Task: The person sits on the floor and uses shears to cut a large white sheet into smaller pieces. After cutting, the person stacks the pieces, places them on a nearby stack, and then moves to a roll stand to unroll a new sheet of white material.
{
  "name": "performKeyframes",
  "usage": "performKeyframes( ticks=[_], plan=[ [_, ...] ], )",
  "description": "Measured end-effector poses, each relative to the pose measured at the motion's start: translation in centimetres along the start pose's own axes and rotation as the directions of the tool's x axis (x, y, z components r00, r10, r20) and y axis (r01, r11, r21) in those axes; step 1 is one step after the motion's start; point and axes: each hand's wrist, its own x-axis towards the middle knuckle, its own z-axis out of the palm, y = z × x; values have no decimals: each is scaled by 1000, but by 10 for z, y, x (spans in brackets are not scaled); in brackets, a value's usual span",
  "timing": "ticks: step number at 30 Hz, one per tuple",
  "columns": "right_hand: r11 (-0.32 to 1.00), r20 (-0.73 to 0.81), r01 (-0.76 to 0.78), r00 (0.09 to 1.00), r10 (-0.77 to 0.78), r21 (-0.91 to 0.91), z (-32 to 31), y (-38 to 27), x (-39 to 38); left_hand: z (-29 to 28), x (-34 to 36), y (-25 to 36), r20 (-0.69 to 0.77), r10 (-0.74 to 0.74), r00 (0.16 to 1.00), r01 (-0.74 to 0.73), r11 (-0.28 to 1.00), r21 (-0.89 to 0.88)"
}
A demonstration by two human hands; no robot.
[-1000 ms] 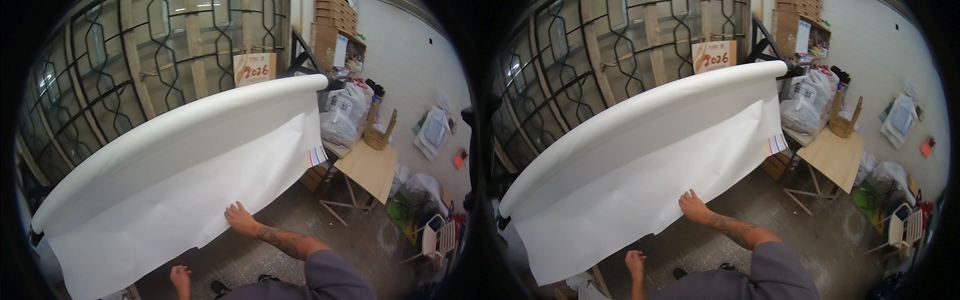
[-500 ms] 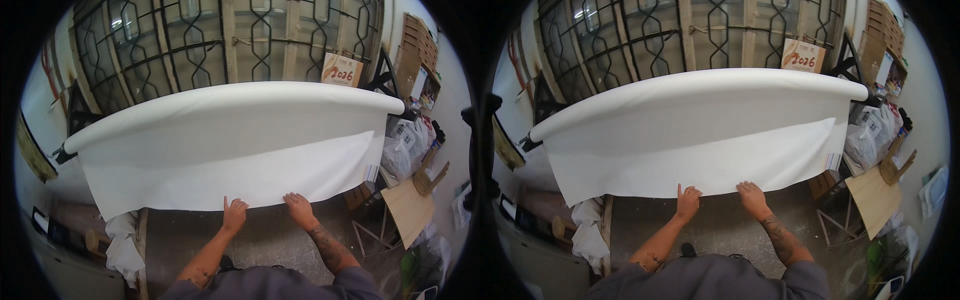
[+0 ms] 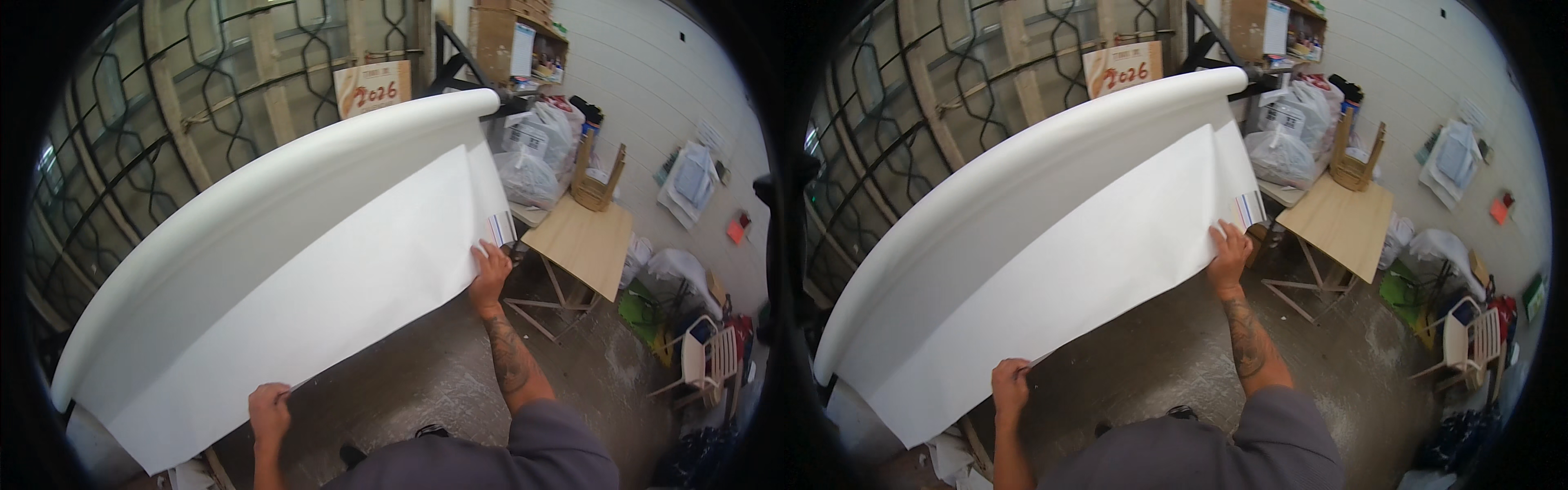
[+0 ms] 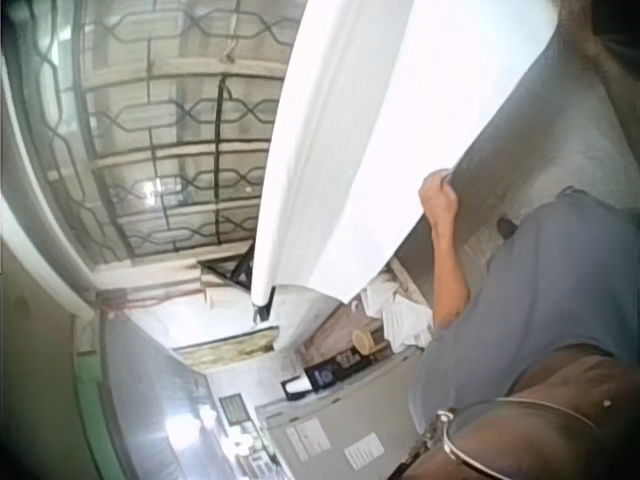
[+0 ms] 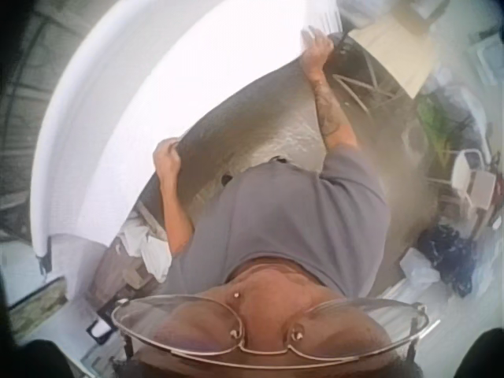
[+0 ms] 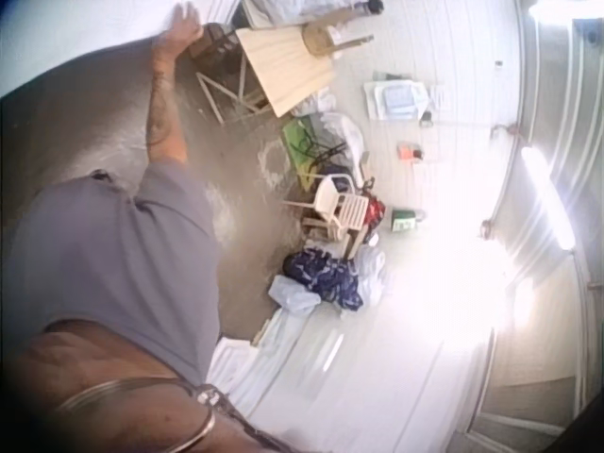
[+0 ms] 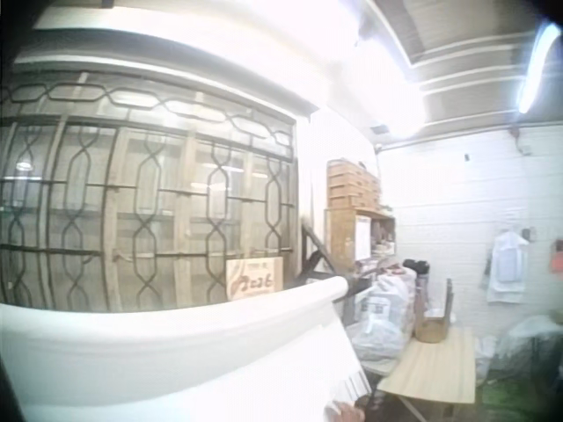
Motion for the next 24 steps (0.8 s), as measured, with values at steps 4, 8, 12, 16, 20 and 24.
performKeyframes(
  ticks=[4, 8, 12, 16, 20, 24],
  plan=[
    [998, -105, -21, 994, 14, -67, -24, 61, 36, -24, -3, 9, 15, -95, 995, 96, 981, -167],
    [998, -28, 4, 1000, -5, -58, -28, 112, 53, -36, -7, -2, 146, -328, 933, 359, 866, -349],
    [955, 248, 206, 957, -151, -214, -28, 182, 69, 3, -15, -24, 17, -4, 1000, 7, 987, -161],
    [858, 625, 463, 743, -239, -222, -39, 251, 119, 69, -23, -50, 49, 51, 998, -50, 999, -11],
    [800, 501, 253, 863, 68, -544, -57, 246, 172, 95, -13, -66, 79, -96, 992, 91, 994, 67],
    [943, 576, 298, 801, -161, -151, -35, 92, 131, 84, 4, -67, 152, -222, 963, 218, 975, 39]
  ],
)
